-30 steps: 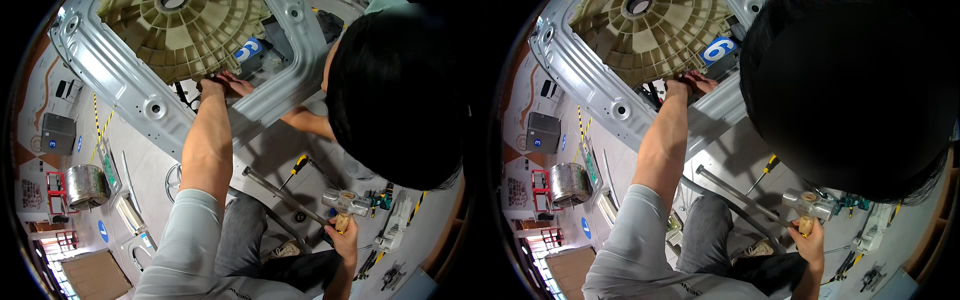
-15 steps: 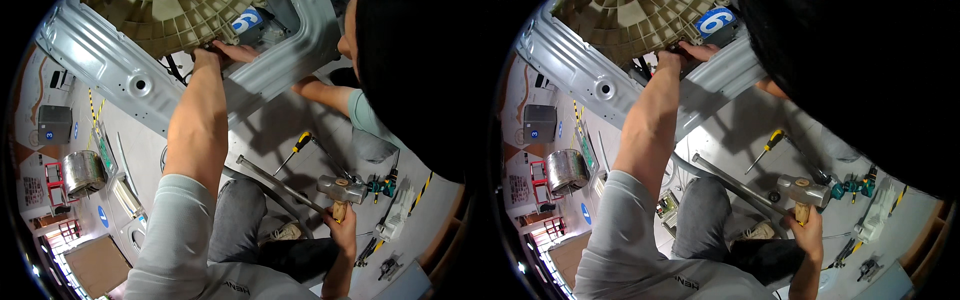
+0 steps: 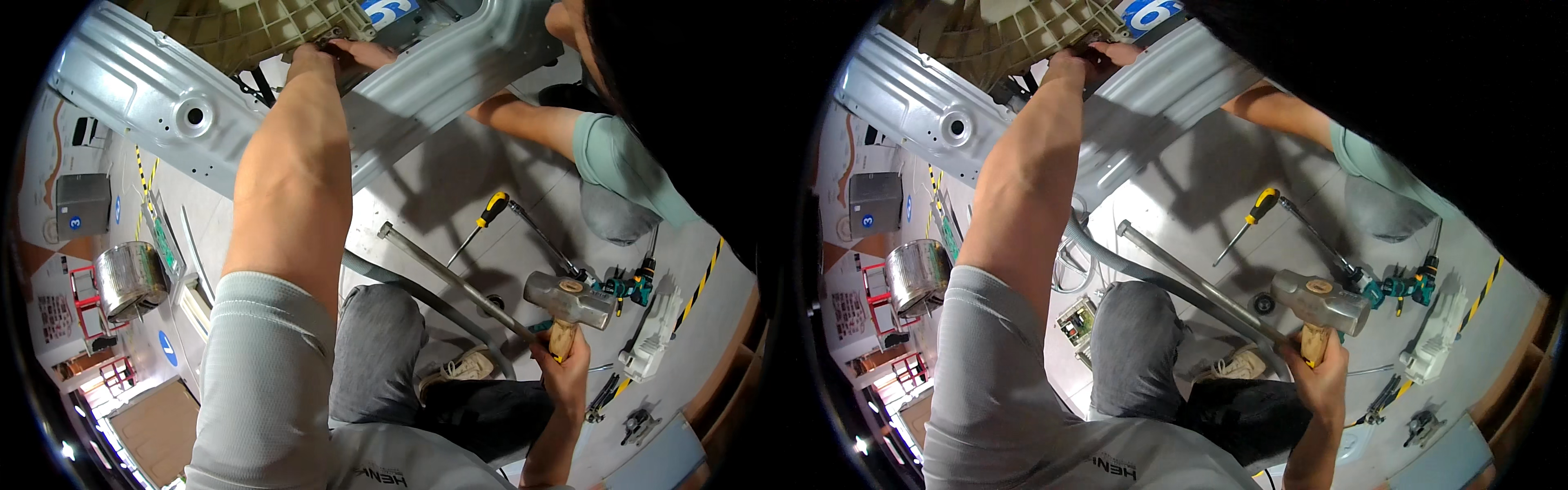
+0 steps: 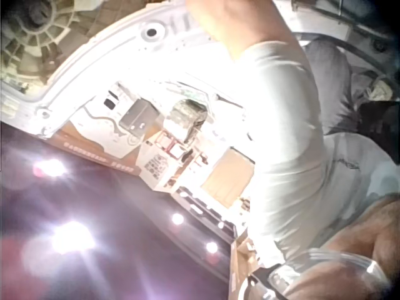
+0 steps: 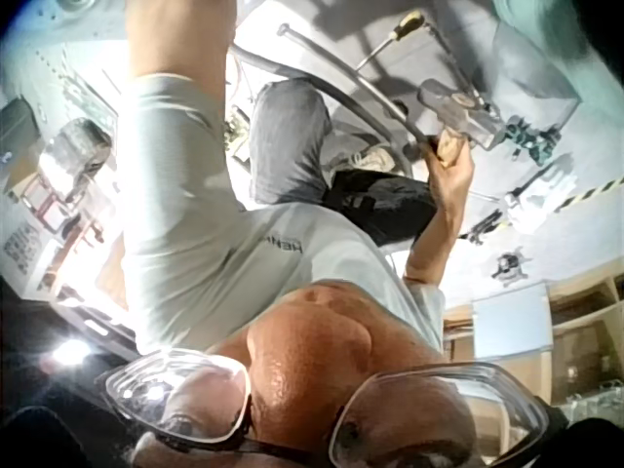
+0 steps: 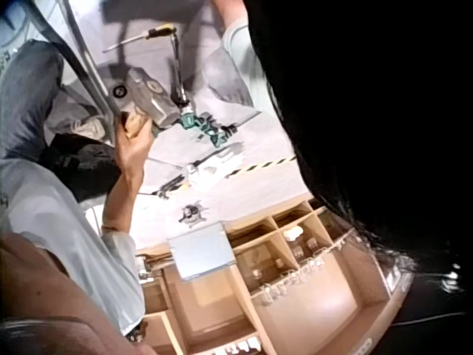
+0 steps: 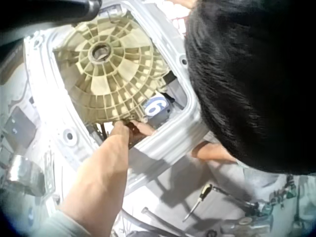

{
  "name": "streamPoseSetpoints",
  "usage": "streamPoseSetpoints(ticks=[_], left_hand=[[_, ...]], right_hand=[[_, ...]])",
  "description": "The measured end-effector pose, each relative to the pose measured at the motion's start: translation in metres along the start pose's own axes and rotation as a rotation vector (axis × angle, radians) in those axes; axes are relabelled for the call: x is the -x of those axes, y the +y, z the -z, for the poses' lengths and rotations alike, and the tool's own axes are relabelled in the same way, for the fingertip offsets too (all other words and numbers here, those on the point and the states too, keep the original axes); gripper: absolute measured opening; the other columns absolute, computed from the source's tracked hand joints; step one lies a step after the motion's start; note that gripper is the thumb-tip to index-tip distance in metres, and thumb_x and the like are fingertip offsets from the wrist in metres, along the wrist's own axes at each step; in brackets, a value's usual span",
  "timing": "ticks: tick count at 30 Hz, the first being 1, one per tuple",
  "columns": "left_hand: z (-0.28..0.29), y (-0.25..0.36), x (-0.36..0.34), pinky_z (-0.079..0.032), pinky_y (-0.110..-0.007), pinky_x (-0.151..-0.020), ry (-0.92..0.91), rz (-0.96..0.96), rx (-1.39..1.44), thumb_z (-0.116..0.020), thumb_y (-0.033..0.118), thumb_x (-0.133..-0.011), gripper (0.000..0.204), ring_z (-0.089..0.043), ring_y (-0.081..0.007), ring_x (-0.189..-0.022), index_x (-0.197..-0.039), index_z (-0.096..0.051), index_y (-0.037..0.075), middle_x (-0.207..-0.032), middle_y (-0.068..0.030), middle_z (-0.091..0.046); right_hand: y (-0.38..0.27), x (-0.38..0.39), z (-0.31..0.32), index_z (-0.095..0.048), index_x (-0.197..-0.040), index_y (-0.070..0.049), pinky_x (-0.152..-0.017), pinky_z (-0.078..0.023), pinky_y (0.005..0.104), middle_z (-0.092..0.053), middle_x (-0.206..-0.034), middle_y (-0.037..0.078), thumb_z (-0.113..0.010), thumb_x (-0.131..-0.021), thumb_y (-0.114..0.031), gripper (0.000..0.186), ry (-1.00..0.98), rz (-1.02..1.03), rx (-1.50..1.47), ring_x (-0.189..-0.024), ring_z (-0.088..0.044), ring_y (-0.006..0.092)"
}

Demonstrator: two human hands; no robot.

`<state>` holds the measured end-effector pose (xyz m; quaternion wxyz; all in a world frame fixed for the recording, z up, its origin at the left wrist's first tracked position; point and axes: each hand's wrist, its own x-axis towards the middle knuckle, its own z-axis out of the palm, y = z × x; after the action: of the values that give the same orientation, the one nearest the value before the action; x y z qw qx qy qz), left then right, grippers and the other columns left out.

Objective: The person uses a hammer and a metal rod to tap out a component from the rear of an appliance, then works with another person to reach into the internal housing.

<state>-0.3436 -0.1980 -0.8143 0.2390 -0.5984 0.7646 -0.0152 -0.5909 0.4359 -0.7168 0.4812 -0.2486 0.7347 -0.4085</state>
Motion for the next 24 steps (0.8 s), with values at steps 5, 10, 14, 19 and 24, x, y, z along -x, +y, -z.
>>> streamPoseSetpoints(ticks=[5,10,14,19,24], left_hand=[[0.000,0.004,-0.006,-0.041,-0.037,-0.103,-0.034,-0.137,-0.359,-0.044,0.035,-0.095,0.041,-0.052,-0.0183,-0.122,-0.131,-0.057,0.021,-0.137,-0.0005,-0.054],[-0.003,-0.018,-0.013,-0.038,-0.031,-0.109,-0.157,-0.082,-0.261,-0.046,0.035,-0.092,0.042,-0.048,-0.0143,-0.129,-0.131,-0.058,0.024,-0.143,0.0032,-0.050],[0.018,0.010,0.030,-0.040,-0.033,-0.107,-0.117,-0.036,-0.424,-0.050,0.030,-0.092,0.040,-0.050,-0.0173,-0.128,-0.130,-0.059,0.023,-0.141,-0.0003,-0.052],[-0.005,-0.007,0.008,-0.043,-0.033,-0.104,-0.005,0.015,-0.344,-0.053,0.028,-0.091,0.035,-0.054,-0.0214,-0.124,-0.124,-0.063,0.021,-0.137,-0.0042,-0.056],[-0.043,-0.039,-0.069,-0.044,-0.032,-0.101,0.110,0.134,-0.036,-0.058,0.027,-0.089,0.033,-0.057,-0.0240,-0.119,-0.121,-0.065,0.022,-0.130,-0.0069,-0.060]], right_hand=[[-0.001,0.001,0.002,-0.057,-0.095,0.002,-0.068,-0.051,0.0303,-0.067,-0.083,0.010,-0.072,-0.078,-0.004,0.024,0.005,-0.043,0.088,-0.073,-0.063,0.0161],[0.002,0.001,-0.003,-0.055,-0.095,0.000,-0.061,-0.047,0.0241,-0.062,-0.078,0.004,-0.067,-0.079,0.006,0.021,-0.007,0.040,0.116,-0.067,-0.057,0.0097],[0.000,-0.002,-0.007,-0.055,-0.097,0.001,-0.062,-0.048,0.0255,-0.062,-0.079,0.004,-0.068,-0.079,0.006,0.023,0.010,0.056,0.147,-0.068,-0.058,0.0107],[-0.008,0.001,-0.011,-0.055,-0.100,0.001,-0.065,-0.049,0.0261,-0.063,-0.081,0.005,-0.069,-0.079,0.006,0.026,-0.010,0.016,0.143,-0.070,-0.058,0.0114],[-0.013,0.002,-0.013,-0.054,-0.102,0.002,-0.066,-0.050,0.0264,-0.064,-0.082,0.005,-0.070,-0.079,0.005,0.029,-0.041,0.009,0.135,-0.071,-0.059,0.0114]])
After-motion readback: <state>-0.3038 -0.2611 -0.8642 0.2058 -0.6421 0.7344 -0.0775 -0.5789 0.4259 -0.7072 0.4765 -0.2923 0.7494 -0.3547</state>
